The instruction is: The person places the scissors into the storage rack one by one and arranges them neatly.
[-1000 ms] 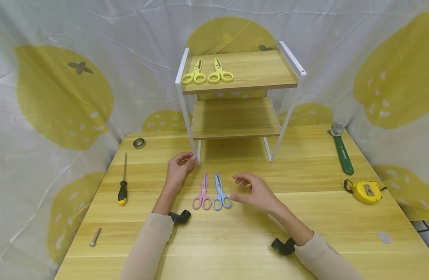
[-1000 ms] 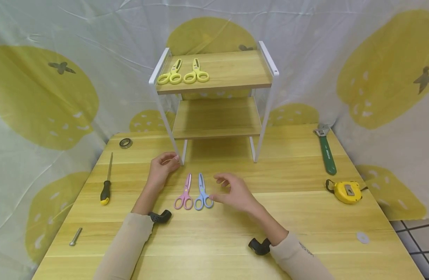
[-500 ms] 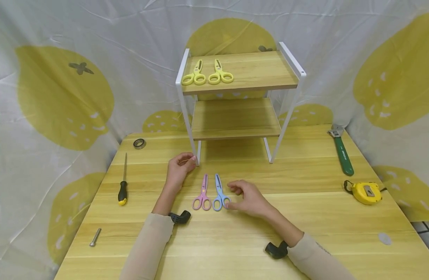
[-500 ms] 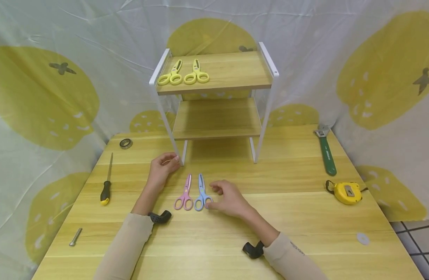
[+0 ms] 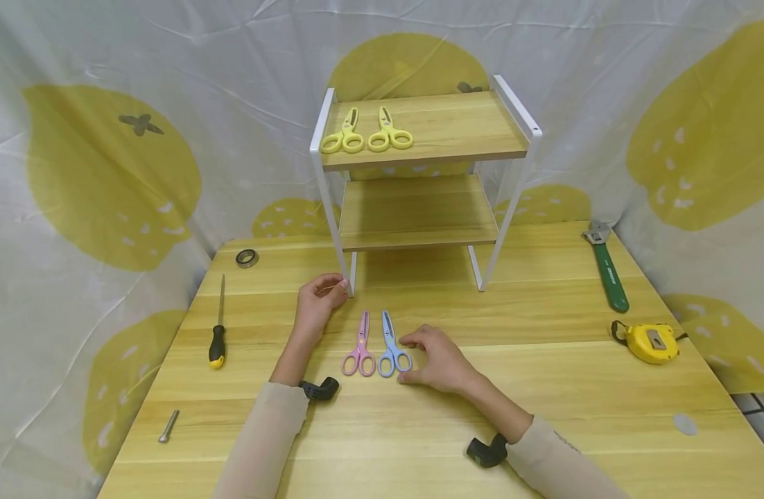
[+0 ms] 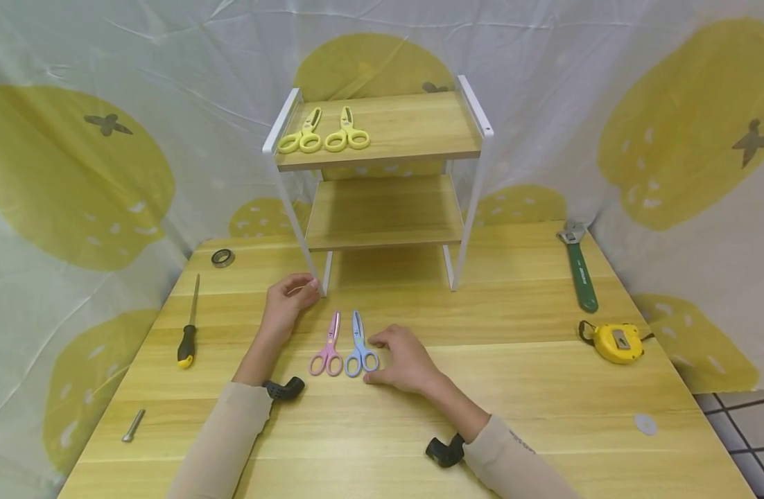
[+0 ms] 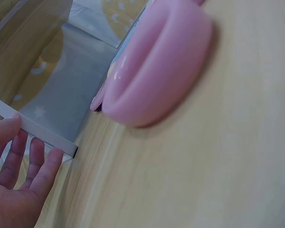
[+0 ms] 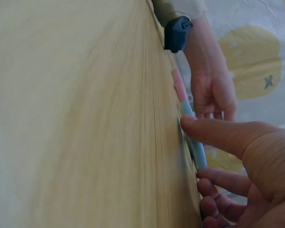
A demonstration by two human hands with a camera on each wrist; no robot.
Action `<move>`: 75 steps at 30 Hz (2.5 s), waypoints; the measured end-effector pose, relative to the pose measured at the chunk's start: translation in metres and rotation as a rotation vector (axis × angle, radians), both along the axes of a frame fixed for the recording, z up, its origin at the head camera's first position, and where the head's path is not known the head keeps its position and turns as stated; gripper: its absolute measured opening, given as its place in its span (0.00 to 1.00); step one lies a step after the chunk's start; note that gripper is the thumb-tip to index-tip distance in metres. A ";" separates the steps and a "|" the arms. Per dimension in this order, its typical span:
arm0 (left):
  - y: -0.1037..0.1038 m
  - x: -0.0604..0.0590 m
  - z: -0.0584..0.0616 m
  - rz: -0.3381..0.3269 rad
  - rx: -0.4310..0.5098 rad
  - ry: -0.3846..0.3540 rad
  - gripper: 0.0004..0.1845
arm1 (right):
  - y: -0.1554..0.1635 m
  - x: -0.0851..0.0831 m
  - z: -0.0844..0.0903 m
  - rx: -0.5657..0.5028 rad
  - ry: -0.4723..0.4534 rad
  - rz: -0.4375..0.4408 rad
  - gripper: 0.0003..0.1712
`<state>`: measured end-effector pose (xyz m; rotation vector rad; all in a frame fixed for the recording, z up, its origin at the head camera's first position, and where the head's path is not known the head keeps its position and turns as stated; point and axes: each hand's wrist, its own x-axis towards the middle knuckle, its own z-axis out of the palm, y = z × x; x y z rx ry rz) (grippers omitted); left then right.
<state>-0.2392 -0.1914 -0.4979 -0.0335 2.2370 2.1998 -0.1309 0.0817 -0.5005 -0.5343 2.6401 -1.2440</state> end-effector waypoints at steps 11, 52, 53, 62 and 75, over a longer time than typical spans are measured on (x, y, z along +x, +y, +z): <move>-0.001 0.000 -0.001 -0.002 0.003 0.006 0.15 | -0.002 0.002 0.003 0.015 0.028 -0.022 0.23; 0.000 0.001 -0.001 0.023 0.017 -0.019 0.18 | 0.082 -0.005 0.213 -0.616 0.320 -0.097 0.22; 0.000 0.001 -0.001 0.026 0.019 -0.017 0.18 | 0.085 -0.009 0.221 -0.659 0.332 -0.105 0.22; 0.001 0.001 0.000 0.036 0.041 -0.002 0.16 | 0.089 -0.067 0.276 -0.553 0.331 -0.298 0.25; 0.000 0.001 -0.002 0.019 0.031 -0.011 0.18 | 0.073 -0.132 0.297 -0.251 0.227 -0.367 0.29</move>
